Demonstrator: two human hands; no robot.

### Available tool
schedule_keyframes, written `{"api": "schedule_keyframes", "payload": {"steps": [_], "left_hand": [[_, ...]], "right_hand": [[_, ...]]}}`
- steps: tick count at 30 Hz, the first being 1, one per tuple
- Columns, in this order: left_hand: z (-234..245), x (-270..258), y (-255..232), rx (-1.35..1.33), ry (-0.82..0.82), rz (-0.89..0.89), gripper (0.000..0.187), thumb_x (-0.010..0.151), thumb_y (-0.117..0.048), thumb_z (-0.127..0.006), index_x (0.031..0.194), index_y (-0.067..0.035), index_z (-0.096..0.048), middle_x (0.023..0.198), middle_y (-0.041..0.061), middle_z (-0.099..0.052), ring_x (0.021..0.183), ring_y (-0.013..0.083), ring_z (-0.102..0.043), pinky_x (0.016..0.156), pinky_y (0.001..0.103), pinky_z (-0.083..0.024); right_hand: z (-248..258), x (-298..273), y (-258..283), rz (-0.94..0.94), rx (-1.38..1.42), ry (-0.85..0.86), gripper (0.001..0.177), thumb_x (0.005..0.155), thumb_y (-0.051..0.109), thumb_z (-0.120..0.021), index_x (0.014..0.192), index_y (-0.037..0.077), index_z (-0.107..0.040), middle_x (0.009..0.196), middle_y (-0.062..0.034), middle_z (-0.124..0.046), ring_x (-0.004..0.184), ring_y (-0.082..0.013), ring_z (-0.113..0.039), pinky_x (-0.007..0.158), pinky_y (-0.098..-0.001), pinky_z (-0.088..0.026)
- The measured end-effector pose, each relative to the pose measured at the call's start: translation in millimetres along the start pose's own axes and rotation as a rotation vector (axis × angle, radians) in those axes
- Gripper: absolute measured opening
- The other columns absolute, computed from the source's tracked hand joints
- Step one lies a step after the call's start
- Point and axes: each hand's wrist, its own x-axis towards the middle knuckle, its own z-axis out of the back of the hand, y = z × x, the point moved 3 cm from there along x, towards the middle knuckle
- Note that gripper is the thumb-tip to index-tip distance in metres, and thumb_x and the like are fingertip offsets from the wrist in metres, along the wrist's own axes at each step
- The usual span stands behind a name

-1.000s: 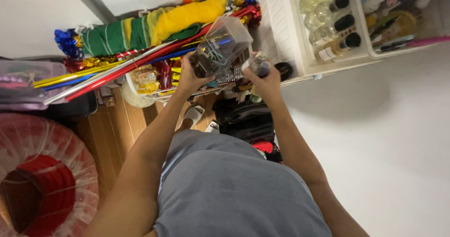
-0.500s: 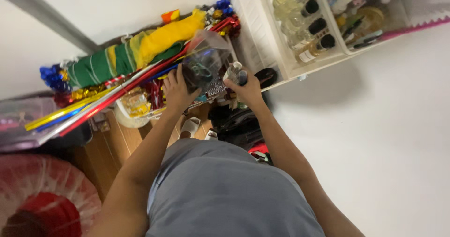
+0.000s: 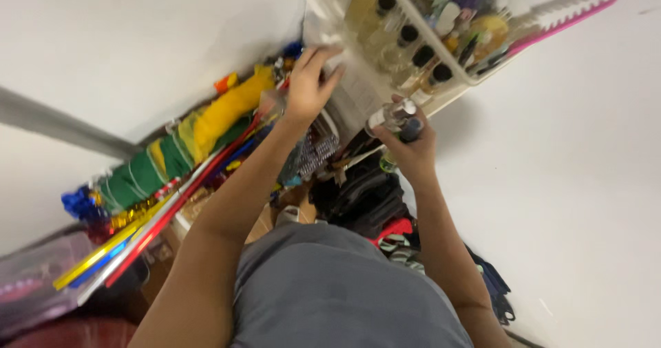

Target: The person organizes various toiletries and bottles from a countertop into a white plastic basket and a wall-mounted shelf. They handle bottles, a comb, and a hair clip, placing them into the basket and arranging them on the shelf.

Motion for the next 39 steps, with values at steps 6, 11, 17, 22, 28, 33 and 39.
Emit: {"api": "schedule_keyframes", "payload": {"steps": [6, 11, 17, 22, 28, 33, 39], "left_hand": [[-46.6, 80.4, 44.2, -0.044, -0.004, 0.067, 0.052, 0.086, -0.007, -0.077, 0.135, -0.004, -0.059, 0.129, 0.022, -0.062, 0.116, 0.0439, -0.061, 0.099, 0.045, -0.051], [-60.4, 94.3, 61.0, -0.093, 0.093, 0.063, 0.062, 0.082, -0.008, -0.078, 0.139, 0.0, -0.053, 0.135, 0.024, -0.061, 0.121, 0.0432, -0.06, 0.102, 0.046, -0.049], [-65.7, 94.8, 74.2, -0.084, 0.18, 0.155, 0.058, 0.086, -0.012, -0.078, 0.138, -0.001, -0.055, 0.13, 0.024, -0.065, 0.117, 0.0412, -0.064, 0.099, 0.044, -0.052], [-72.9, 106.3, 104.2, -0.025, 0.068, 0.173, 0.063, 0.083, -0.012, -0.079, 0.139, 0.002, -0.054, 0.13, 0.027, -0.064, 0.118, 0.0418, -0.063, 0.102, 0.044, -0.051], [-74.0, 132.0, 130.7, 0.115, 0.03, 0.154, 0.063, 0.085, -0.009, -0.079, 0.141, 0.006, -0.052, 0.138, 0.031, -0.056, 0.127, 0.0471, -0.053, 0.109, 0.048, -0.045], [-73.6, 129.1, 115.3, 0.066, -0.018, 0.172, 0.072, 0.087, -0.008, -0.078, 0.15, -0.005, -0.042, 0.141, 0.028, -0.057, 0.126, 0.0463, -0.055, 0.107, 0.049, -0.045], [-55.2, 125.8, 92.3, 0.01, -0.04, 0.176, 0.081, 0.087, -0.003, -0.078, 0.156, -0.017, -0.039, 0.141, 0.028, -0.056, 0.126, 0.0471, -0.058, 0.105, 0.05, -0.048]], "right_hand": [[11.6, 14.3, 30.0, 0.01, -0.083, -0.177, 0.062, 0.083, 0.008, -0.087, 0.139, 0.002, -0.06, 0.111, -0.0049, -0.071, 0.097, -0.0108, -0.067, 0.086, -0.0263, -0.056], [8.6, 21.4, 40.7, -0.001, -0.087, -0.222, 0.06, 0.081, 0.008, -0.086, 0.136, 0.003, -0.062, 0.114, -0.0031, -0.072, 0.101, -0.0108, -0.068, 0.089, -0.0259, -0.055], [3.8, 19.3, 33.5, -0.023, -0.131, -0.236, 0.056, 0.082, 0.007, -0.085, 0.133, 0.004, -0.063, 0.115, -0.0037, -0.073, 0.105, -0.0119, -0.068, 0.094, -0.0271, -0.054], [-0.6, 18.2, 24.9, -0.071, -0.139, -0.225, 0.051, 0.081, 0.007, -0.086, 0.128, 0.004, -0.066, 0.113, -0.0046, -0.075, 0.103, -0.0134, -0.07, 0.094, -0.029, -0.056], [-6.3, 14.2, 21.9, -0.094, -0.118, -0.207, 0.057, 0.079, 0.01, -0.085, 0.132, 0.007, -0.064, 0.116, -0.0027, -0.074, 0.106, -0.0127, -0.07, 0.095, -0.0286, -0.055], [-8.1, 14.9, 15.5, -0.095, -0.115, -0.22, 0.056, 0.08, 0.012, -0.086, 0.132, 0.006, -0.064, 0.114, -0.0035, -0.075, 0.105, -0.012, -0.069, 0.094, -0.0286, -0.054], [-1.5, 11.2, 8.7, -0.077, -0.084, -0.24, 0.056, 0.08, 0.011, -0.086, 0.132, 0.004, -0.065, 0.113, -0.0039, -0.075, 0.102, -0.0116, -0.069, 0.092, -0.0274, -0.055]]}}
